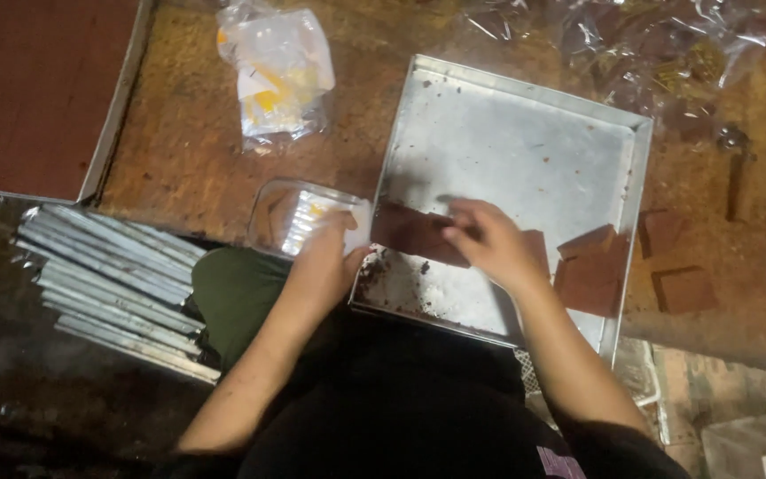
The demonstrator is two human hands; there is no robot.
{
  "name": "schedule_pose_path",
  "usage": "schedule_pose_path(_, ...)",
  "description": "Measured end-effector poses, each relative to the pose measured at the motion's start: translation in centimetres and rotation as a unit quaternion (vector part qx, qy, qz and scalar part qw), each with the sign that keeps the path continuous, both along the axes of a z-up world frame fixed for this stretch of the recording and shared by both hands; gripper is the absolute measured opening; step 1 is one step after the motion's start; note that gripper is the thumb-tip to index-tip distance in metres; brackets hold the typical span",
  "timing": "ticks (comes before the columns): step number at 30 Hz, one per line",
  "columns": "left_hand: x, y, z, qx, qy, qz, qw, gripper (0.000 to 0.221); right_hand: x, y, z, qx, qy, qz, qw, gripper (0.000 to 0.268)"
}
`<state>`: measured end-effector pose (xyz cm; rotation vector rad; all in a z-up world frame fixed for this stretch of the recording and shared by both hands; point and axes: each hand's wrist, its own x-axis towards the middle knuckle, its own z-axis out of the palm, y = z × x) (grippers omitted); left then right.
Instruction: The person takes individual pieces of brownie from a square tray and places them into plastic bags using a piece of paper to handle them.
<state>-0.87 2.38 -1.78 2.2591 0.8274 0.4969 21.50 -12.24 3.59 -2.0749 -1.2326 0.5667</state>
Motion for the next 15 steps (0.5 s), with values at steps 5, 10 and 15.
schedule_pose_path(5, -1.0, -1.1, 0.7, 0.032, 0.029, -0.026, 0.999, 0.012, -1.1, 4.4, -5.5, -0.140, -0.108, 0.134, 0.975, 0.061)
schedule_pose_path(10, -1.7, -0.2, -1.9, 0.001, -0.004, 0.022, 1.000, 0.004, 0.0, 4.3, -9.5, -0.045, -0.212, 0.095, 0.972, 0.011)
schedule_pose_path(15, -0.8, -0.6, 1.7, -0.093, -0.058, 0.012, 0.994, 0.035, -3.2, 0.8, -2.4, 0.270, 0.030, 0.074, 0.959, 0.018)
